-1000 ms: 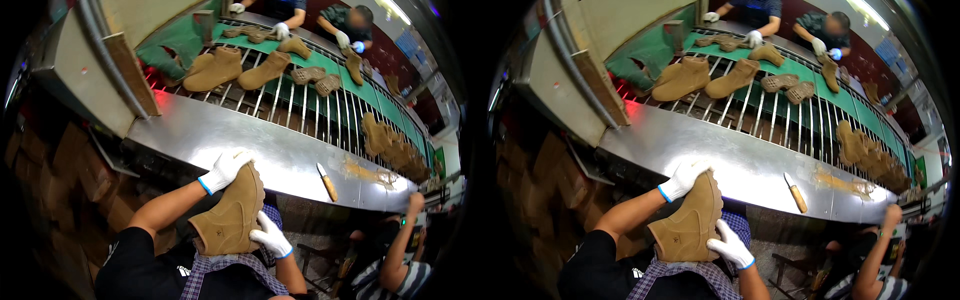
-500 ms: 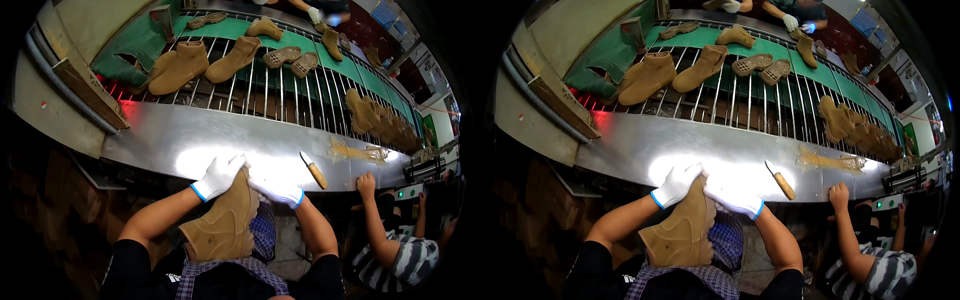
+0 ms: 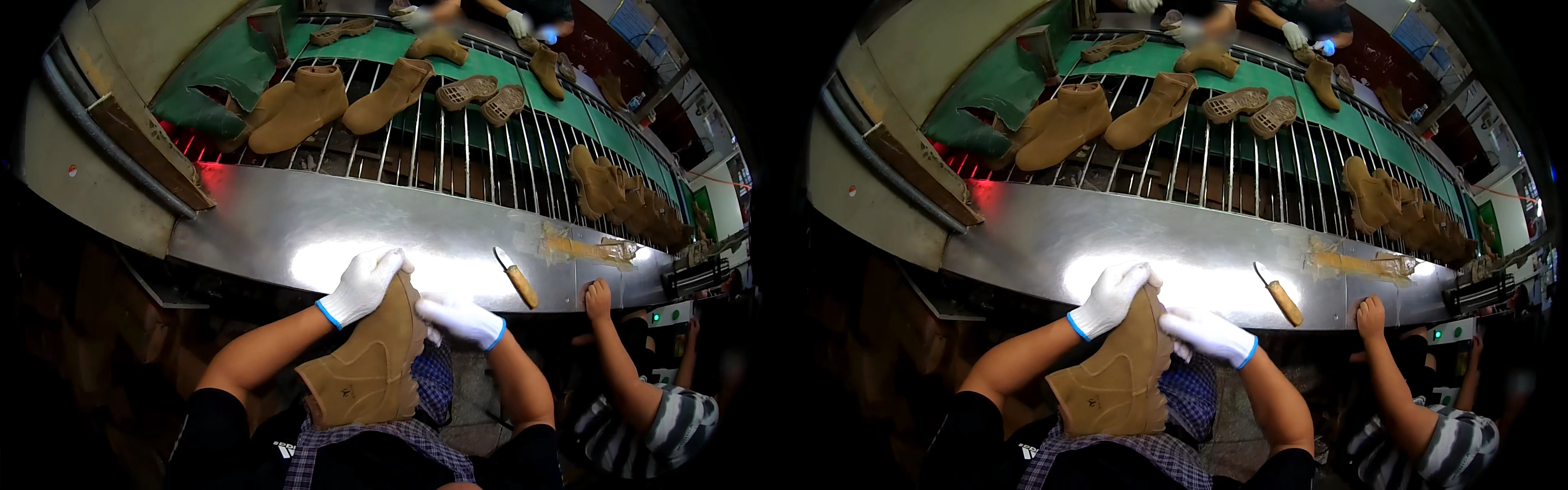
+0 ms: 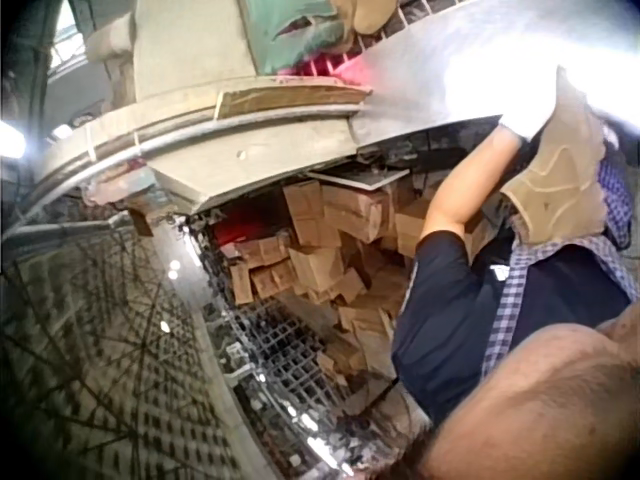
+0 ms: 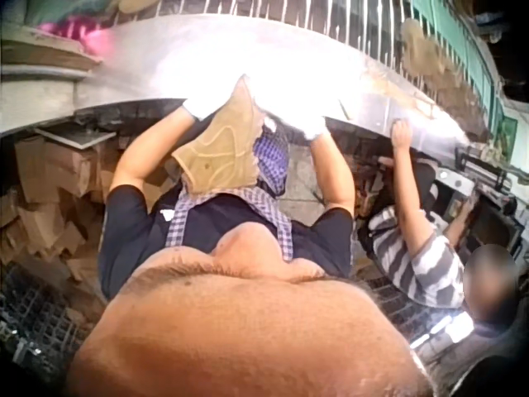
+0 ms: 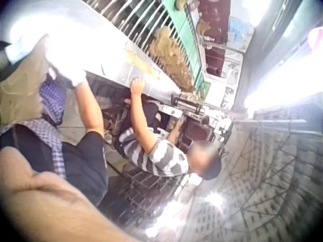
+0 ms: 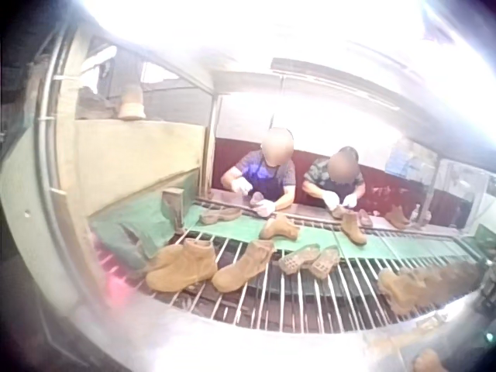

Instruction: The person trims excess material from brown boots using a knife. They pick up the boots one at a time from a metal rack, shave off thin strips of material from the soles and upper edges, and place them on the conveyor belt.

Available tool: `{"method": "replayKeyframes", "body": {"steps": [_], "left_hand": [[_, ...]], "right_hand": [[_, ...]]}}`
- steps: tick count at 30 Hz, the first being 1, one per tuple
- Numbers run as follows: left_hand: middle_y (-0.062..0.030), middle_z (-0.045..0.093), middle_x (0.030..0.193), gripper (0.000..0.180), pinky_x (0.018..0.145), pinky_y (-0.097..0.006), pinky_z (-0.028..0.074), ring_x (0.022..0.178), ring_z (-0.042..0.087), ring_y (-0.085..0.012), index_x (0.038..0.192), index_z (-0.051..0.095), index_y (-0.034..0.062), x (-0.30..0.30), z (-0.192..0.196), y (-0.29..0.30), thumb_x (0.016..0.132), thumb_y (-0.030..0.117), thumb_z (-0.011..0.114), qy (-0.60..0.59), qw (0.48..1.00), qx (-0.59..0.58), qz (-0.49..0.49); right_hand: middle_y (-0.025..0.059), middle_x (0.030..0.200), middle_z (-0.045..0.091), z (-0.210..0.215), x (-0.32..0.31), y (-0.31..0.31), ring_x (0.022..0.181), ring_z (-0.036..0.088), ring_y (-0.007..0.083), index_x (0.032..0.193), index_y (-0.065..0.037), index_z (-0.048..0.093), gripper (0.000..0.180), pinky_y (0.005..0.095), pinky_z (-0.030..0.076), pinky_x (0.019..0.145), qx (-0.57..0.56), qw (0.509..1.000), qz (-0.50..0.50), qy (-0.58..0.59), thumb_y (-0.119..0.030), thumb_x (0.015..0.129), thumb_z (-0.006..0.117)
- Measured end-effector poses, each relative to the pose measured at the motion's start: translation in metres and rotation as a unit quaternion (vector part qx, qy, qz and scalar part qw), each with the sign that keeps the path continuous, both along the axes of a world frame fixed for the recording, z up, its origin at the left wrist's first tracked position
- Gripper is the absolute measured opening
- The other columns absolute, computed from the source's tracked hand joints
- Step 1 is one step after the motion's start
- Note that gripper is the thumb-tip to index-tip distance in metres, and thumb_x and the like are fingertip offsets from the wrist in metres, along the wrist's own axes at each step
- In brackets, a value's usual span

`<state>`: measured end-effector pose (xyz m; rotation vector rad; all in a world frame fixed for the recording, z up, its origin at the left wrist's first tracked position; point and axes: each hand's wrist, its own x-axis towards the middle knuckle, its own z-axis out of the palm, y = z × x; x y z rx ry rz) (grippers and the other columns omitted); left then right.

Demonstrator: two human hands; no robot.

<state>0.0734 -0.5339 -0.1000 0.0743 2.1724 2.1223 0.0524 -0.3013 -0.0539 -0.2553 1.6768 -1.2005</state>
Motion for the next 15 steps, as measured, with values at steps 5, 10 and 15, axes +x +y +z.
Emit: {"method": "replayKeyframes", "body": {"steps": [5, 10, 15], "left_hand": [[-0.0105, 0.078, 0.095, 0.038, 0.093, -0.033, 0.057, 0.093, 0.072, -0.018, 0.101, 0.077, -0.0048, 0.001, -0.001, -0.003, 0.113, 0.019, 0.05, -0.018, 0.999, 0.023, 0.014], [-0.0109, 0.078, 0.099, 0.033, 0.091, -0.033, 0.058, 0.093, 0.074, -0.0184, 0.106, 0.076, -0.0044, 0.007, -0.027, -0.011, 0.112, 0.021, 0.055, -0.013, 0.997, 0.077, 0.012], [-0.0131, 0.076, 0.115, 0.03, 0.099, -0.036, 0.059, 0.105, 0.072, -0.0187, 0.123, 0.072, -0.0044, 0.008, -0.02, -0.017, 0.109, 0.015, 0.055, -0.047, 0.987, 0.153, 0.009]], "right_hand": [[0.0157, 0.089, 0.073, 0.033, 0.009, -0.018, 0.082, 0.072, 0.027, 0.111, 0.0, 0.071, 0.065, 0.0409, 0.058, 0.082, 0.168, 0.943, 0.129, 0.256, -0.061, 0.114, 0.052], [0.0249, 0.116, 0.076, 0.011, 0.028, -0.009, 0.11, 0.074, 0.0335, 0.145, 0.0, 0.062, 0.072, 0.0437, 0.057, 0.1, 0.102, 0.967, 0.054, 0.226, -0.063, 0.111, 0.056], [0.0167, 0.181, 0.028, -0.063, 0.146, -0.004, 0.166, 0.028, 0.0291, 0.179, -0.007, 0.012, 0.095, 0.0422, 0.028, 0.133, -0.185, 0.973, -0.14, -0.003, -0.042, 0.108, 0.065]]}}
